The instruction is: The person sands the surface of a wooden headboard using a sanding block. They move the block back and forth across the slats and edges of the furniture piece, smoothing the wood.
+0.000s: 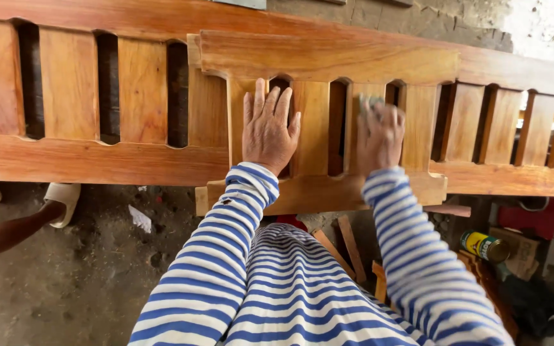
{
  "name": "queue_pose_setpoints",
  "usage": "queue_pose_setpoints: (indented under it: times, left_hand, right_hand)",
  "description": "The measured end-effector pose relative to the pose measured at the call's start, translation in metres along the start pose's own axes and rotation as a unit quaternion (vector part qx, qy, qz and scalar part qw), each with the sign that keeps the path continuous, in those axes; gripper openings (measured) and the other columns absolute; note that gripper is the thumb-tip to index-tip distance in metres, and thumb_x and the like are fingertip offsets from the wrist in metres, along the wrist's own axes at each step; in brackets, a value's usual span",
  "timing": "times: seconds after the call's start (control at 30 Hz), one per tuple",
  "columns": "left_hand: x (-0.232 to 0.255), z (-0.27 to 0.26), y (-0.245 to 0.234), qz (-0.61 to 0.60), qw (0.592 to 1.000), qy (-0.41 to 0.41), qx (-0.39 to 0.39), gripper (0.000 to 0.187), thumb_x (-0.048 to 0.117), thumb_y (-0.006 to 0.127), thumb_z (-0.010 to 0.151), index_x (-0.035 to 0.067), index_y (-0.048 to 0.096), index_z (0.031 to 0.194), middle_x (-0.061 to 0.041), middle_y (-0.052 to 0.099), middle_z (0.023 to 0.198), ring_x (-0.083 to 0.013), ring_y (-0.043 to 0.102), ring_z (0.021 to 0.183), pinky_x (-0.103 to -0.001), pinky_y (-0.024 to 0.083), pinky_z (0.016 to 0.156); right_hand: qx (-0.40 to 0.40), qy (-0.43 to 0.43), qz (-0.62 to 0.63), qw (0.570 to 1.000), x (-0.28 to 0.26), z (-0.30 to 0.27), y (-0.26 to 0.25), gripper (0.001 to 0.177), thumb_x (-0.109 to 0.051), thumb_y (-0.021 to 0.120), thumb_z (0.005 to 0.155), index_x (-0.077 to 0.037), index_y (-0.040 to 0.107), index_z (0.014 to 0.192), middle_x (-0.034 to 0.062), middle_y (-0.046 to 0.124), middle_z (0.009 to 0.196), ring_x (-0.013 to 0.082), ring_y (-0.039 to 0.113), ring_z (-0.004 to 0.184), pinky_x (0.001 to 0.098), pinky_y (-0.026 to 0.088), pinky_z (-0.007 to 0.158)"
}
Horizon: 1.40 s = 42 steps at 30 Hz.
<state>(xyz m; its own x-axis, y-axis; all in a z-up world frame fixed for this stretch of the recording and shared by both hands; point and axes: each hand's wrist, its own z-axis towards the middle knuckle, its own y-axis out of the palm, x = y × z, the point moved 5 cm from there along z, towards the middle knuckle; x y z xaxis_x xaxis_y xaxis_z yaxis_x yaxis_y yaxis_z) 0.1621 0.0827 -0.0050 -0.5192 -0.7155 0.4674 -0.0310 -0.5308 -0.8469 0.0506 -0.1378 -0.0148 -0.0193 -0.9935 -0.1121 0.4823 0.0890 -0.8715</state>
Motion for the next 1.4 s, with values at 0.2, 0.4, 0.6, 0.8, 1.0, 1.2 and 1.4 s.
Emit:
queue_pose_setpoints:
  times: [0.2, 0.4, 0.6, 0.8, 1.0, 1.2, 1.4]
  left_hand:
    - [-0.001, -0.001, -0.003, -0.008, 1.000, 0.001, -0.004, 0.046, 0.037, 0.056, 0.099, 0.014, 0.056, 0.139, -0.012, 0.067, 0.128, -0.0354, 0.038, 0.147, -0.055, 0.025, 0.121]
    - [-0.004, -0.001, 0.002, -0.009, 1.000, 0.004, -0.015, 0.046, 0.039, 0.055, 0.099, 0.014, 0.058, 0.138, -0.012, 0.068, 0.127, -0.0347, 0.035, 0.148, -0.056, 0.022, 0.122]
    - [-0.006, -0.005, 0.005, -0.031, 0.999, 0.002, -0.011, 0.043, 0.036, 0.055, 0.100, 0.016, 0.057, 0.138, -0.010, 0.069, 0.126, -0.0330, 0.037, 0.148, -0.054, 0.021, 0.122]
    - [-0.006, -0.010, 0.006, -0.038, 0.999, 0.010, 0.038, 0.035, 0.028, 0.057, 0.098, 0.015, 0.061, 0.131, -0.011, 0.073, 0.114, -0.0318, 0.046, 0.141, -0.053, 0.027, 0.120]
    - [-0.005, -0.010, 0.000, -0.024, 0.999, 0.007, 0.034, 0.035, 0.026, 0.055, 0.099, 0.015, 0.060, 0.132, -0.009, 0.073, 0.114, -0.0313, 0.045, 0.142, -0.052, 0.029, 0.119]
    - [-0.007, -0.005, 0.009, 0.000, 1.000, -0.003, 0.024, 0.038, 0.031, 0.055, 0.100, 0.014, 0.059, 0.134, -0.009, 0.072, 0.115, -0.0299, 0.042, 0.144, -0.052, 0.028, 0.119]
    - [-0.004, -0.002, 0.004, 0.005, 1.000, 0.007, 0.026, 0.037, 0.030, 0.056, 0.100, 0.012, 0.059, 0.133, -0.010, 0.072, 0.114, -0.0305, 0.042, 0.143, -0.051, 0.027, 0.119]
  right_hand:
    - [-0.020, 0.020, 0.002, 1.000, -0.022, 0.000, -0.009, 0.033, -0.018, 0.059, 0.105, -0.001, 0.071, 0.130, 0.0174, 0.059, 0.107, 0.0409, 0.057, 0.107, 0.0499, 0.048, 0.089]
    - [-0.066, 0.072, -0.004, 0.995, -0.071, -0.088, -0.062, 0.033, -0.017, 0.064, 0.100, -0.002, 0.072, 0.128, 0.0150, 0.063, 0.106, 0.0345, 0.062, 0.105, 0.0426, 0.048, 0.097]
    - [-0.023, 0.000, -0.023, 0.999, -0.014, -0.012, 0.000, 0.031, -0.013, 0.061, 0.103, 0.003, 0.072, 0.127, 0.0224, 0.064, 0.110, 0.0393, 0.060, 0.113, 0.0493, 0.046, 0.101]
    - [-0.039, 0.033, 0.032, 0.998, -0.012, 0.011, 0.000, 0.030, -0.003, 0.058, 0.105, 0.014, 0.067, 0.127, 0.0340, 0.059, 0.132, 0.0488, 0.051, 0.129, 0.0511, 0.040, 0.114]
    - [-0.089, 0.058, 0.043, 0.993, -0.080, -0.085, -0.061, 0.035, -0.014, 0.052, 0.105, -0.001, 0.067, 0.133, 0.0230, 0.062, 0.140, 0.0419, 0.056, 0.132, 0.0460, 0.044, 0.113]
    - [-0.051, 0.031, 0.061, 0.996, -0.048, -0.055, -0.030, 0.032, -0.014, 0.055, 0.105, 0.000, 0.070, 0.129, 0.0243, 0.066, 0.133, 0.0427, 0.059, 0.127, 0.0489, 0.048, 0.108]
    - [-0.045, 0.042, 0.057, 0.996, -0.006, 0.007, 0.008, 0.034, -0.012, 0.054, 0.107, 0.004, 0.067, 0.134, 0.0258, 0.062, 0.138, 0.0425, 0.053, 0.133, 0.0470, 0.041, 0.114]
